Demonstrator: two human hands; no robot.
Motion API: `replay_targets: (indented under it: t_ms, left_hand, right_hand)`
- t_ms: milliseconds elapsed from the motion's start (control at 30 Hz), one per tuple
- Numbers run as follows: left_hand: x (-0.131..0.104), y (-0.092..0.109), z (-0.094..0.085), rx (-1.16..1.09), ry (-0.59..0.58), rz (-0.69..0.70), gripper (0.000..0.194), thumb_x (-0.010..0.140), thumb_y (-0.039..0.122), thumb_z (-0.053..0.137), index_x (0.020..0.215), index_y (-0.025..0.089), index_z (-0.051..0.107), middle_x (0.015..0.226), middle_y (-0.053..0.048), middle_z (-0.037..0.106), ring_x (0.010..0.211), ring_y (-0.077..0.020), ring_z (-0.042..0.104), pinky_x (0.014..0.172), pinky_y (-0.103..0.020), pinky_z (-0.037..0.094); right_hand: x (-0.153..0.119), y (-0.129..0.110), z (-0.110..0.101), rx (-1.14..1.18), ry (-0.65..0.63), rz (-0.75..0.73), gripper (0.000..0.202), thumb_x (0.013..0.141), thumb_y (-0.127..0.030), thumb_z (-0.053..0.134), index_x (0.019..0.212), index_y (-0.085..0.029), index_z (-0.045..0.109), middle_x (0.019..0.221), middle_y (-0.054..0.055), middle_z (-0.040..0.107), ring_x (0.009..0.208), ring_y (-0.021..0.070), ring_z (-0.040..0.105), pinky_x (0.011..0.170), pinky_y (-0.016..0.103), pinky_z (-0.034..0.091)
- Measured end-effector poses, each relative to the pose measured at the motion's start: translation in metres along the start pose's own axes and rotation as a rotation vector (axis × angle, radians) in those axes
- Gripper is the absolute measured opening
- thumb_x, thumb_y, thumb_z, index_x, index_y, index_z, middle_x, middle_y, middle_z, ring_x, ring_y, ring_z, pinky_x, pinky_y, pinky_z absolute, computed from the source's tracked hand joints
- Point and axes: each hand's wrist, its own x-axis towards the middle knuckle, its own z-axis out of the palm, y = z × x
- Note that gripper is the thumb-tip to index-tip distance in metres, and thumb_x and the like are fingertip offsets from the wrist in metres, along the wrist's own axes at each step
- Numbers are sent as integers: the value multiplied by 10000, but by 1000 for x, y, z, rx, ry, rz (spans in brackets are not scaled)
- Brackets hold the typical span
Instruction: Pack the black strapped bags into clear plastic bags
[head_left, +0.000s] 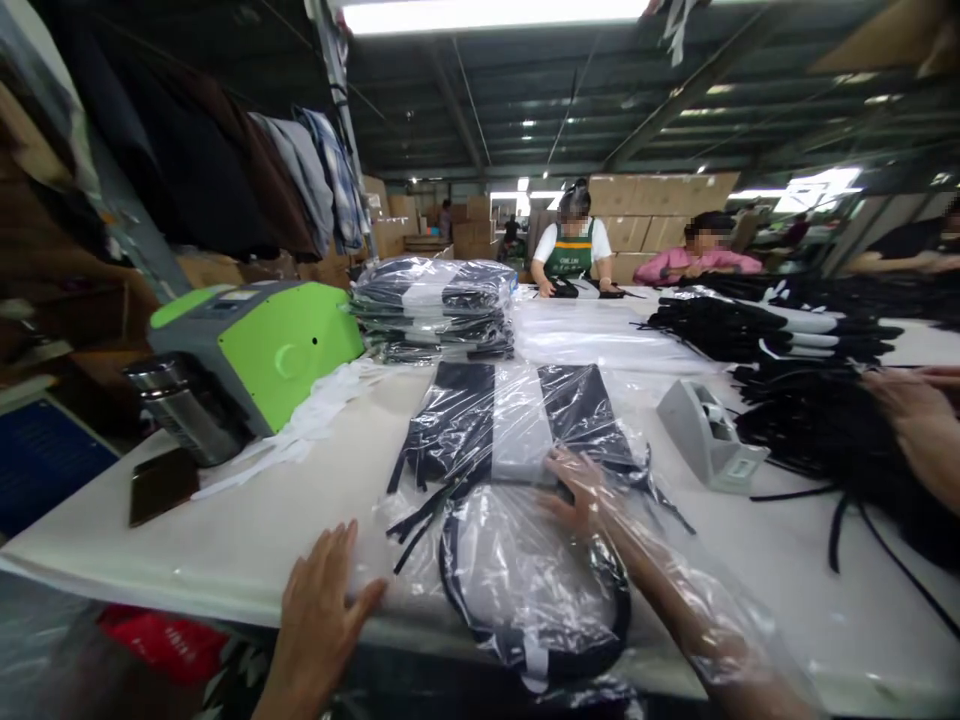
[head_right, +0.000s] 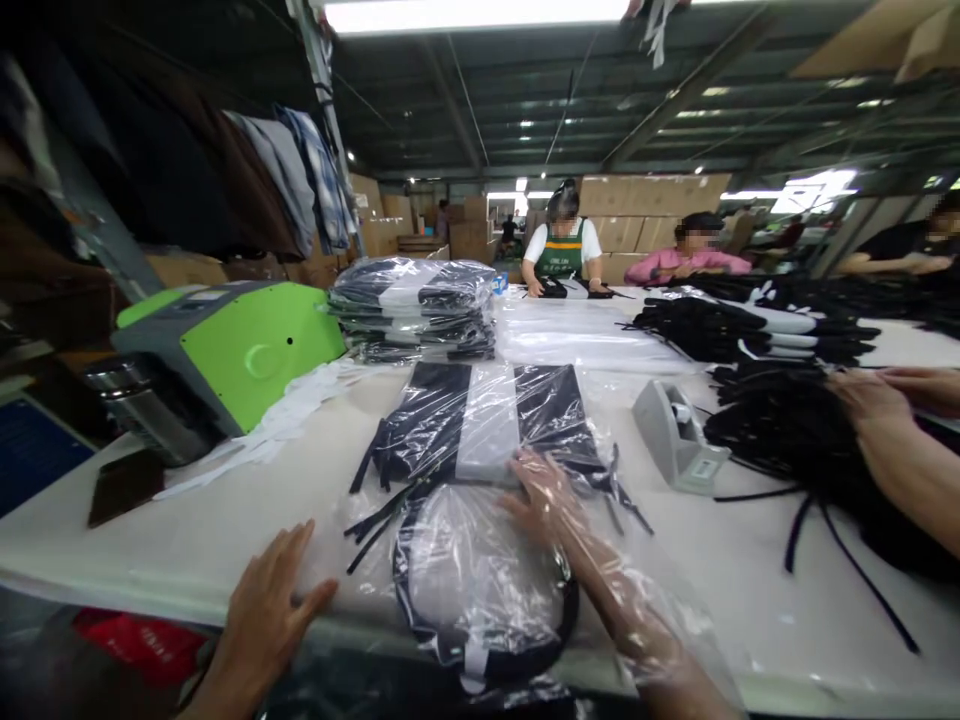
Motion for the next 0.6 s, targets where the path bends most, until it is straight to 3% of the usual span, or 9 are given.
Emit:
replay_targets:
  t_ms: [133, 300, 433, 600]
  left_hand:
    - [7, 14, 9, 70, 89, 191, 832, 929, 600, 477, 1604, 256, 133, 1582, -137, 398, 1465, -351, 338, 1159, -547, 270]
    - [30, 23, 9, 119, 157, 467, 979, 825, 790, 487, 1596, 257, 206, 1459, -98, 568, 1330, -314, 504, 1132, -436, 270]
    - [41, 20, 6, 120, 91, 491, 923, 822, 788, 492, 1578, 309, 266, 1467, -64, 562, 1328, -294, 506, 1110, -418, 285]
    - [50, 23, 14, 39, 9, 457, 979, 783, 809, 524, 1577, 298, 267, 1521, -71, 502, 1366, -319, 458, 1149, -442, 242]
  right_hand:
    - [23, -13, 16, 43, -10, -132, 478, 884, -314, 581, 1360, -279, 608, 1452, 53, 572, 1373, 299, 491, 1164, 476, 387]
    - [66, -24, 33, -79, -83, -95, 631, 900, -363, 615, 1500, -252, 453, 1564, 108, 430, 1468, 362, 336, 1208, 611, 232]
    - [93, -16, 44, -175, -116, -44, 616, 923, -360, 577, 1515, -278, 426, 1579, 97, 404, 1471, 378, 320, 1189, 658, 205]
    - [116, 16, 60, -230, -140, -27, 595, 926, -269, 524, 1512, -296, 424, 1598, 75, 372, 1472, 347, 328, 1186, 646, 202]
